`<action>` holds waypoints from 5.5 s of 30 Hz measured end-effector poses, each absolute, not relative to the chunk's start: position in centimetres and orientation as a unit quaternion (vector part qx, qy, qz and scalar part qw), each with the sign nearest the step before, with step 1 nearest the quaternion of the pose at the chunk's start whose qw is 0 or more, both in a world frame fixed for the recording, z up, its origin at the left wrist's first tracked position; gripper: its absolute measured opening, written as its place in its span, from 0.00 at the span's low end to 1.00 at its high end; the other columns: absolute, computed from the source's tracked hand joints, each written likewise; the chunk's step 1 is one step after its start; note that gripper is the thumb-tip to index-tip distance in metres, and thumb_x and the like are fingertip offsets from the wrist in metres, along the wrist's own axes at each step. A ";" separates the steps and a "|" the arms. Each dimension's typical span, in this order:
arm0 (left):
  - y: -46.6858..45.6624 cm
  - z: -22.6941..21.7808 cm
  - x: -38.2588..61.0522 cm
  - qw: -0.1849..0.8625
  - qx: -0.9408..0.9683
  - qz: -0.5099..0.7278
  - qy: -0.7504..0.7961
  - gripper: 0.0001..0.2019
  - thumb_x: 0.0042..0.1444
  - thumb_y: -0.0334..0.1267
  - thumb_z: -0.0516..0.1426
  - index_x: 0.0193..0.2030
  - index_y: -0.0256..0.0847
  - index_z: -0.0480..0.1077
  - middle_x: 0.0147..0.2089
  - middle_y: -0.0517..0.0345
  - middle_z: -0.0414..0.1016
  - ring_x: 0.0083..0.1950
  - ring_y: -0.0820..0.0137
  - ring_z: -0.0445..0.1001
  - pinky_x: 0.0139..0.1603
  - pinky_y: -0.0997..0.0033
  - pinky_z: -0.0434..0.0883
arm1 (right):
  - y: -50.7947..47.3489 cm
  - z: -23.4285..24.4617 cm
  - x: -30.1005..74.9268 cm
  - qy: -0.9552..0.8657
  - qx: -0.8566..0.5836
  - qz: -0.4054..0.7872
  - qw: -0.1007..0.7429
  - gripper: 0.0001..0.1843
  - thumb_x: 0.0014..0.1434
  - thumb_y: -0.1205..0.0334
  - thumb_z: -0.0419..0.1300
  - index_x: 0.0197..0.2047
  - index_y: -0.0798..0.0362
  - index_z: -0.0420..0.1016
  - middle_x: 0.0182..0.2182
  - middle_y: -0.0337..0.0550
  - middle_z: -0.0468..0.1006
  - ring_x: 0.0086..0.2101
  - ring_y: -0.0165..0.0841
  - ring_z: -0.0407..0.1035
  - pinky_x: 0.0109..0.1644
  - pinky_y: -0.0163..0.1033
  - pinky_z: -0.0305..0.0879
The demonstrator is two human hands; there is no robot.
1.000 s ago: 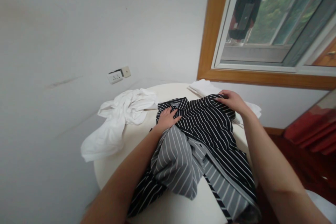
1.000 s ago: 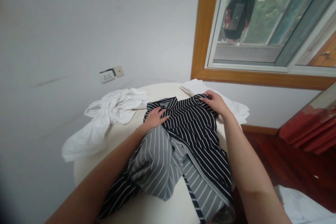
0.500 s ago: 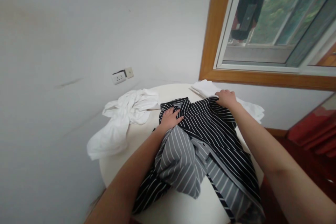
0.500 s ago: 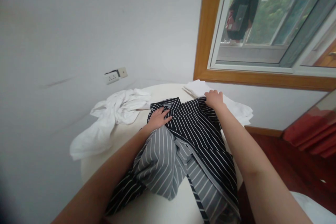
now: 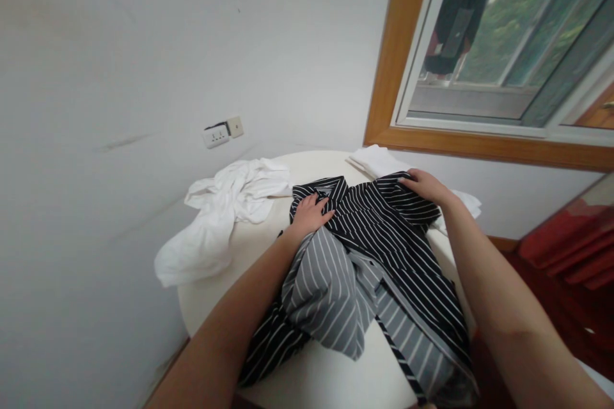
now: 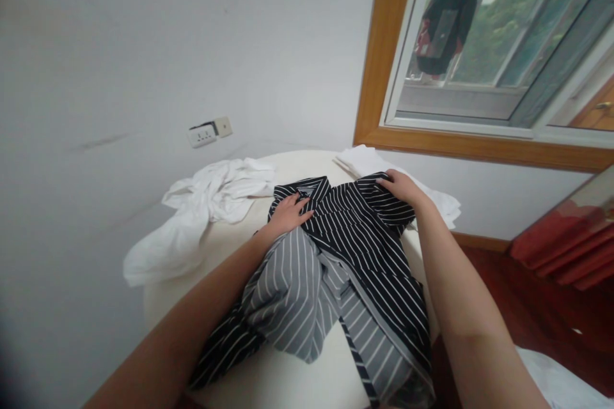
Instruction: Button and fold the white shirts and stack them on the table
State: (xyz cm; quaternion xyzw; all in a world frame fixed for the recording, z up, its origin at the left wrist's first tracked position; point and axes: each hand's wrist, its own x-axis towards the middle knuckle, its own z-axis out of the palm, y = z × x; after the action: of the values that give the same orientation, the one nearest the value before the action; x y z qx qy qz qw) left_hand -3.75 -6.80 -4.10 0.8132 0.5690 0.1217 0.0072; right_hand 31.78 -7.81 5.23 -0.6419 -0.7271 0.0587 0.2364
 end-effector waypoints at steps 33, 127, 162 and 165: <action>-7.0 -4.0 -3.7 0.003 0.813 0.132 0.567 0.30 0.61 0.59 0.45 0.66 0.48 0.60 0.70 0.50 0.57 0.70 0.56 0.54 0.68 0.54 0.52 | -8.2 -2.8 20.5 -0.803 -0.592 0.021 0.068 0.32 0.67 0.40 0.39 0.68 0.44 0.56 0.69 0.45 0.51 0.67 0.44 0.43 0.67 0.60 0.40; -17.6 5.4 -6.3 0.046 0.868 0.155 0.469 0.14 0.57 0.51 0.52 0.31 0.41 0.66 0.35 0.58 0.70 0.36 0.67 0.68 0.37 0.70 0.63 | -9.1 -3.8 14.7 -0.748 -0.614 -0.033 0.249 0.15 0.62 0.62 0.55 0.46 0.40 0.80 0.51 0.38 0.78 0.55 0.41 0.61 0.57 0.51 0.45; -13.8 2.9 -8.5 0.041 0.756 0.106 0.644 0.26 0.53 0.63 0.52 0.35 0.38 0.70 0.35 0.47 0.74 0.40 0.57 0.73 0.42 0.59 0.68 | -8.6 -2.3 18.7 -0.775 -0.506 0.095 0.366 0.22 0.63 0.71 0.49 0.56 0.49 0.74 0.49 0.40 0.79 0.49 0.32 0.71 0.56 0.40 0.62; -13.5 2.6 -8.8 0.113 0.779 0.066 0.614 0.22 0.51 0.61 0.54 0.28 0.41 0.67 0.29 0.55 0.72 0.34 0.63 0.71 0.35 0.66 0.65 | -9.2 -1.4 18.4 -0.797 -0.453 0.099 0.386 0.20 0.61 0.70 0.52 0.52 0.49 0.77 0.46 0.40 0.80 0.47 0.33 0.71 0.55 0.42 0.63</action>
State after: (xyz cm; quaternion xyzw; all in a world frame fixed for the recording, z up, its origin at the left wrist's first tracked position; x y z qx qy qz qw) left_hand -8.84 -13.55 2.56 0.7787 0.6136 0.0657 0.1129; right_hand 18.35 -9.18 -1.36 -0.4535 -0.7971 0.0993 0.3861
